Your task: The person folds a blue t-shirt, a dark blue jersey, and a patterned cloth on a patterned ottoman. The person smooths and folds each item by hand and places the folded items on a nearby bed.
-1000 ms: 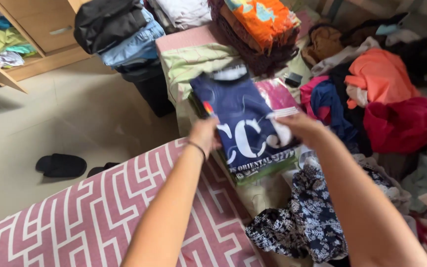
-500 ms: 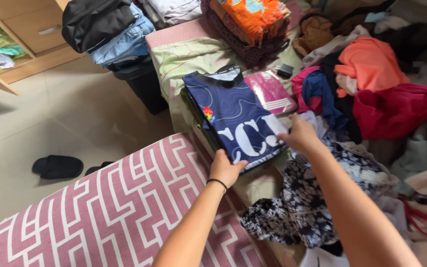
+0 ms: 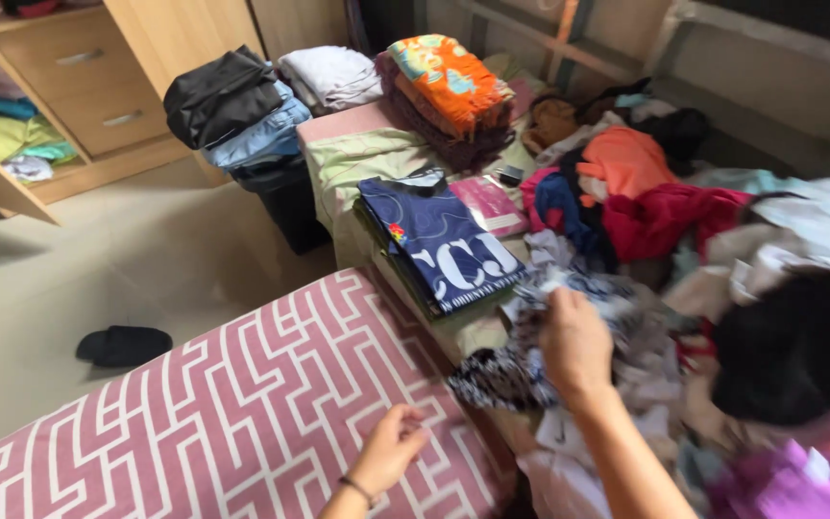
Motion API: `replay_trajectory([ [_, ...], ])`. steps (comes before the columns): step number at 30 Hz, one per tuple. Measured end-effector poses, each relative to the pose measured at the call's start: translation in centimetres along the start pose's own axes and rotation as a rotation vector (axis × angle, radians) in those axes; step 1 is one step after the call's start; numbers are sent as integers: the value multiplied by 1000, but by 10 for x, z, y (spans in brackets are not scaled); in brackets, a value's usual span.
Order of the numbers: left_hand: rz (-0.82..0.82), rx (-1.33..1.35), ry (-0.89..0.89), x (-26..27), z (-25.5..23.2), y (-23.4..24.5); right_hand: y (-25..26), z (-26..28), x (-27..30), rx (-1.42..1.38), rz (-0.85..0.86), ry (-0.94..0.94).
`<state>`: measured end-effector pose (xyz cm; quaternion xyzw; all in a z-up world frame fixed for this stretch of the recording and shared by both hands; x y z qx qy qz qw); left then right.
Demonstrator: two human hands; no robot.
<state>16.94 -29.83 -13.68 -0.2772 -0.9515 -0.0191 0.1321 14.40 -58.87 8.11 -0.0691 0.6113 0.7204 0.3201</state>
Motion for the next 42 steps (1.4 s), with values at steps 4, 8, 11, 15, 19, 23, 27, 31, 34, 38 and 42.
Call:
replay_trajectory([
  [4, -52, -121, 2, 81, -53, 5, 85, 106, 54, -276, 0, 71],
  [8, -145, -341, -510, 152, -114, 19, 131, 217, 129, -582, 82, 527],
  [11, -215, -449, -730, 199, -81, 64, 147, 273, 168, -696, 167, 626],
  [15, -191, 34, -175, 273, -100, 127, 168, 303, 156, -794, 210, 580],
  [19, -203, -81, -394, 324, -120, 193, 101, 323, 114, -1016, 359, 572],
  [23, -660, -511, -284, 335, -120, 262, -21, 343, 92, -1159, 603, 287],
  [27, -1045, -537, -525, 354, -89, 309, -62, 356, 124, -995, 643, 349],
  [31, -1056, -539, -418, 377, -44, 313, -84, 356, 204, -620, 1049, 454],
  [34, -885, -491, -102, 370, -31, 296, -118, 341, 253, -494, 1222, 485],
  [38, -458, -659, 257, 352, -30, 252, -121, 353, 286, -158, 1018, 824],
  [42, -17, -1078, 503, 332, 21, 207, -133, 354, 296, 74, 818, 1044],
])
Point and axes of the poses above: each hand's wrist, its own x-axis away from the middle knuckle, its own y-axis out of the back of the hand, z = x × y, the point moved 6 cm from there along -x, towards the middle knuckle, and after that the axes turned 5 degrees about x, right-handed, at the moved point
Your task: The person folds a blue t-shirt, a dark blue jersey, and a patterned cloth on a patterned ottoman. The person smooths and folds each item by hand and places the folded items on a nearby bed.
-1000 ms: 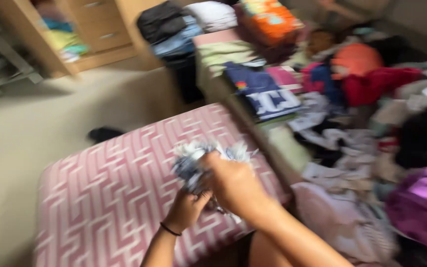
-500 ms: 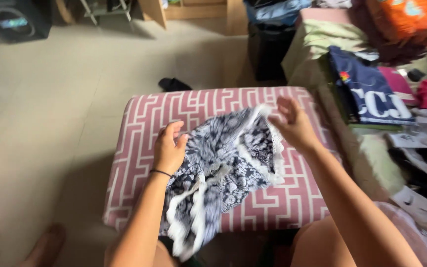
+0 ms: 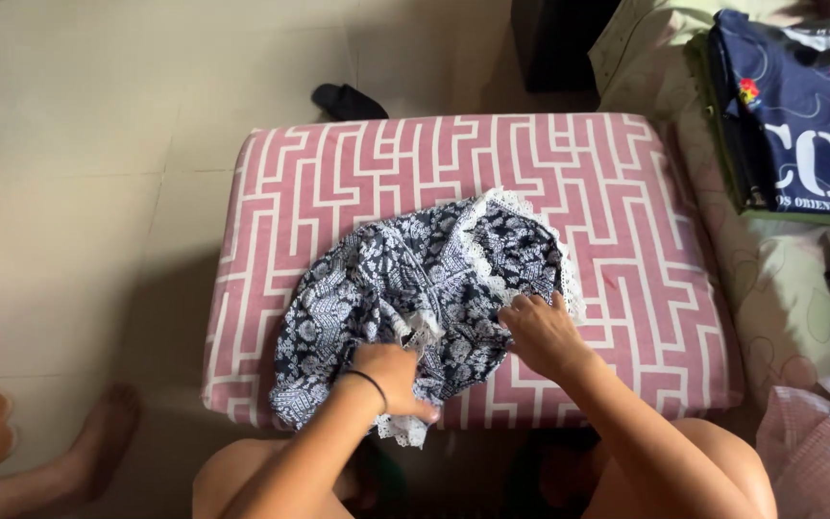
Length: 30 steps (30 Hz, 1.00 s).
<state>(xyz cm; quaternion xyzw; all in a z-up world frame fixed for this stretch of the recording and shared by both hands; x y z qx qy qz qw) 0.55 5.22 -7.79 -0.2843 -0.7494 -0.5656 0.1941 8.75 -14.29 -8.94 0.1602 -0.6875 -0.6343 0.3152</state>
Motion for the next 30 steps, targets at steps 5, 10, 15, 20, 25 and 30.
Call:
replay_trajectory([
  [5, 33, -48, -136, -34, 47, -23, -12, -40, -2, -217, 277, -33],
  [10, -540, 520, 46, 14, 112, 82, 50, -72, -5, -291, 49, -129],
  [15, -1349, 394, -120, 77, 80, 130, 113, -48, 6, -289, -900, -43],
  [20, -548, 236, -73, 8, 43, 54, 72, 2, -11, -253, -263, -68],
  [25, -565, -195, -106, -45, 41, 10, 9, 47, -15, -164, 261, -53],
  [30, -732, -229, 27, -43, 44, 26, 19, 71, -13, -240, 226, -158],
])
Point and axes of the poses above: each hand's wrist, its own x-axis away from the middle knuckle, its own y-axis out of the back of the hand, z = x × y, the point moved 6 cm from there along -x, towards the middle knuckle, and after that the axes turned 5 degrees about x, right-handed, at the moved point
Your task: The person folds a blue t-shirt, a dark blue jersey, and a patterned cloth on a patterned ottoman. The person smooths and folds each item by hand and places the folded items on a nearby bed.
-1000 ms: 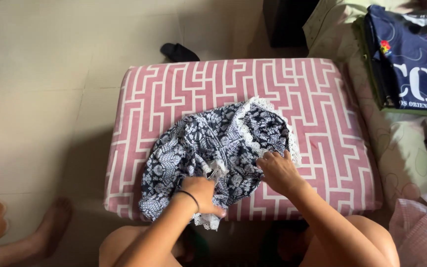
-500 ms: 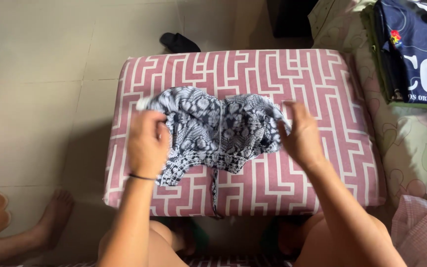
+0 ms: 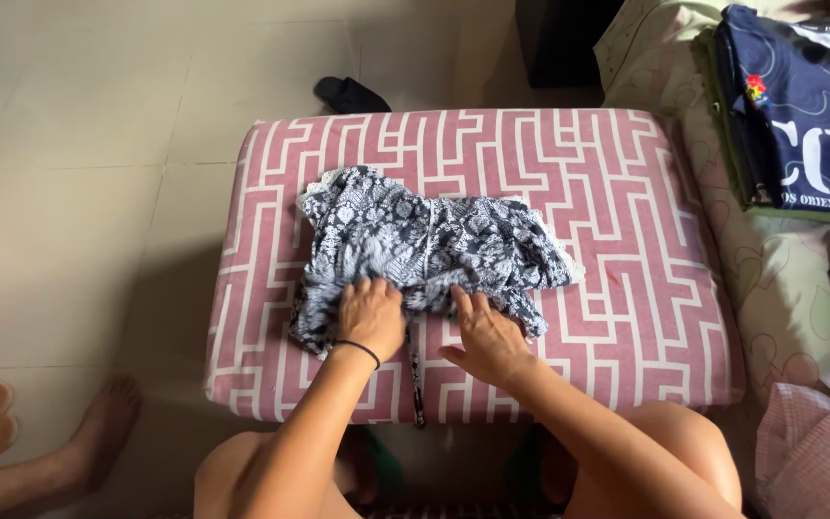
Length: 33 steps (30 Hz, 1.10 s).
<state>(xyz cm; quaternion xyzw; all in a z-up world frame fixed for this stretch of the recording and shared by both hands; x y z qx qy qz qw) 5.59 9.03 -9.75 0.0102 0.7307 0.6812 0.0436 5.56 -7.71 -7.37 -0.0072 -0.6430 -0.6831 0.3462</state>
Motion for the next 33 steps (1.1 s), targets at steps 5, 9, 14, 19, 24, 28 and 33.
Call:
replay_trajectory([
  [5, 385, 724, 121, 2, -10, 3, 6, -18, -25, -177, -296, -99],
  [9, 279, 1793, -133, 3, -2, 16, -20, -82, -74, -194, -647, -118],
  [14, 231, 1125, -32, 4, 16, 96, -2, -91, -70, -1666, -250, 17],
  [19, 84, 540, 340, 0, 70, 5, -26, -78, -55, -2055, 490, 23],
  [24, 467, 1512, 508, 4, 71, -85, 44, -79, -23, -2165, 150, 481],
  [28, 398, 2421, 410, 11, 23, 14, 38, -85, -27, -1958, -70, 375],
  [33, -149, 2680, 519, 20, 36, 17, -51, -108, -66, -811, -17, -126],
])
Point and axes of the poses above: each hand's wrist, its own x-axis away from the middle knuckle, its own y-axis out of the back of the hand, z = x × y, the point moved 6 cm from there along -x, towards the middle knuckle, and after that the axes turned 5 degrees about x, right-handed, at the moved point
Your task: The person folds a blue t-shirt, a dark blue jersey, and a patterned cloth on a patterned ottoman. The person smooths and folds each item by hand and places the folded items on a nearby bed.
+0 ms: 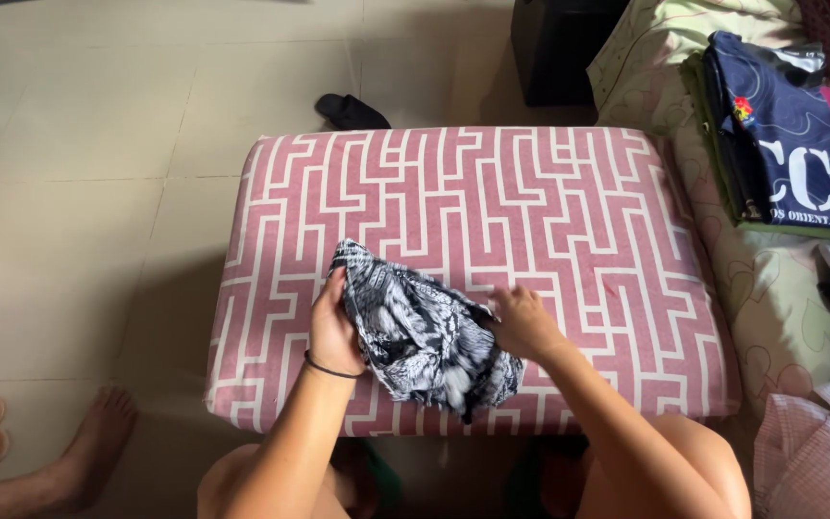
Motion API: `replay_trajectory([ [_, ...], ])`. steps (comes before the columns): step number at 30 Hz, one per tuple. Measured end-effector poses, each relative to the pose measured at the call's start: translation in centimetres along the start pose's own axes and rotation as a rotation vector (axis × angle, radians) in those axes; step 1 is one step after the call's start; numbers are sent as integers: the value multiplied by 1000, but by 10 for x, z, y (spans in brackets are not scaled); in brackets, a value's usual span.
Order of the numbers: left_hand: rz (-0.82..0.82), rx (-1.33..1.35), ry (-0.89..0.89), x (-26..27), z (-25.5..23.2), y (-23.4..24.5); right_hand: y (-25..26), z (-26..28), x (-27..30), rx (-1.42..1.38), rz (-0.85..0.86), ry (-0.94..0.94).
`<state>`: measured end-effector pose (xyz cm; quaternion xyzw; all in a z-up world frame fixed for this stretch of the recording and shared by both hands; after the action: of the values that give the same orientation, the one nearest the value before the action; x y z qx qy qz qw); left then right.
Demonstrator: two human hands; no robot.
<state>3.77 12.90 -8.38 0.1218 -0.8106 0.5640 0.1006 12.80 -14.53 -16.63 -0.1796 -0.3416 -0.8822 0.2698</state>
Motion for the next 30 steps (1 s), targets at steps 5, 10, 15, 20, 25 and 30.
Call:
replay_trajectory([
  [5, 231, -71, 57, -1, 7, -19, -24, -18, -11, 439, 155, -63],
  [10, 363, -1263, 178, -16, 30, -5, -20, -1, 9, -529, 250, -268],
  [15, 88, -1635, 337, -8, 38, 3, -28, 72, 58, 86, 273, -29],
  [20, 82, -1244, 361, -14, 51, 33, -52, -5, 4, 122, 177, -16],
  [25, 243, -267, 348, 6, 31, -10, -8, 44, 41, -858, 239, 22],
  [30, 211, -356, 325, 4, 20, -3, 40, 80, 95, -945, 192, 465],
])
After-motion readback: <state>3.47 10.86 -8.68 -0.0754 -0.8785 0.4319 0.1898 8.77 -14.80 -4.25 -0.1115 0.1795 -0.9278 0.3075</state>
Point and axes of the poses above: each hand's wrist, its own x-axis away from the middle knuckle, its own y-axis out of the back of the hand, z = x × y, the point moved 6 cm from there along -x, towards the middle knuckle, and after that the axes turned 5 degrees about x, right-handed, at the moved point
